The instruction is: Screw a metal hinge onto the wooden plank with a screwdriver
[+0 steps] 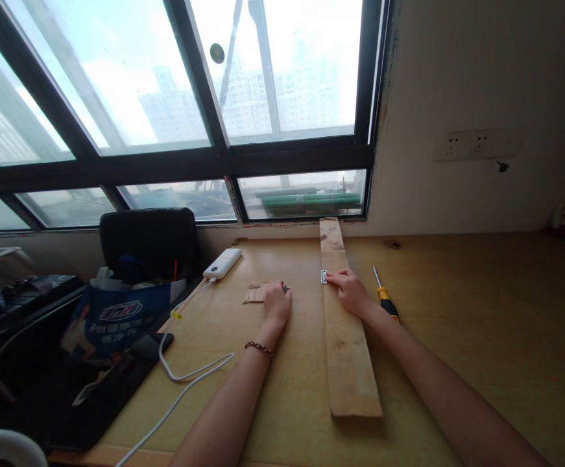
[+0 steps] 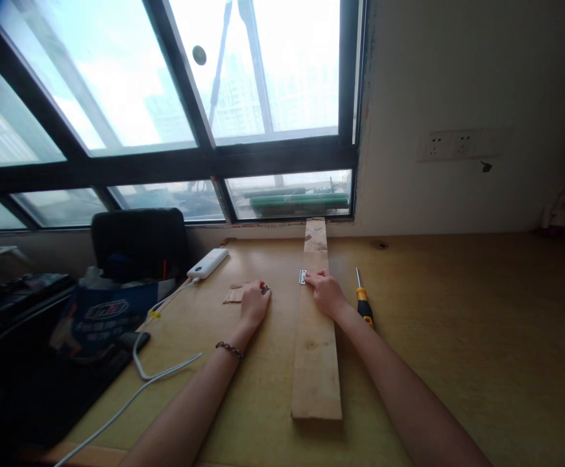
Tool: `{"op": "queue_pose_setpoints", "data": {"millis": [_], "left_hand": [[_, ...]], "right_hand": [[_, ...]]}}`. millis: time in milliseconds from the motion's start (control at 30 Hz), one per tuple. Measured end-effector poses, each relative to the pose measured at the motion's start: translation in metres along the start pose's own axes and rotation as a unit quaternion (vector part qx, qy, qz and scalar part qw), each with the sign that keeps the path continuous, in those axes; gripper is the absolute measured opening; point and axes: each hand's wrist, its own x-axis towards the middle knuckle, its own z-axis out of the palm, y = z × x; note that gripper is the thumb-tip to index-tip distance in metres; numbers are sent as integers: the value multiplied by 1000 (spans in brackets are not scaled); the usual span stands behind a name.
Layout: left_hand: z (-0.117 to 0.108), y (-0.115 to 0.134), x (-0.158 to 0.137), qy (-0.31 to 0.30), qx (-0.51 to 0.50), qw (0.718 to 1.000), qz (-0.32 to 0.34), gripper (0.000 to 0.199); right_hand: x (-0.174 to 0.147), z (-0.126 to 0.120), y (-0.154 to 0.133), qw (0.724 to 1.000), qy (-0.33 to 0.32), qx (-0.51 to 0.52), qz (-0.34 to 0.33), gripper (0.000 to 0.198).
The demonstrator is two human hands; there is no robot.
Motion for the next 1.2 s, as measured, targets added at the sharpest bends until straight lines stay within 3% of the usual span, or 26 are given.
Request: {"op": "queue_pose_setpoints", "data": {"millis": [733, 900, 1000, 1200], "left_hand": [[3, 0, 0, -4, 0, 999, 37, 19], [2, -2, 2, 77, 26, 995, -53, 29], [4, -8, 5, 59, 23, 993, -98, 32], [6, -20, 11, 40, 4, 997, -65, 35]], "right_hand": [[0, -2, -2, 1000, -9, -3, 5, 47], [0, -2, -2, 1000, -6, -6, 2, 47], [0, -2, -2, 1000, -1, -3, -2, 47], [0, -1, -2, 1000, -4, -2, 0, 46]]}}
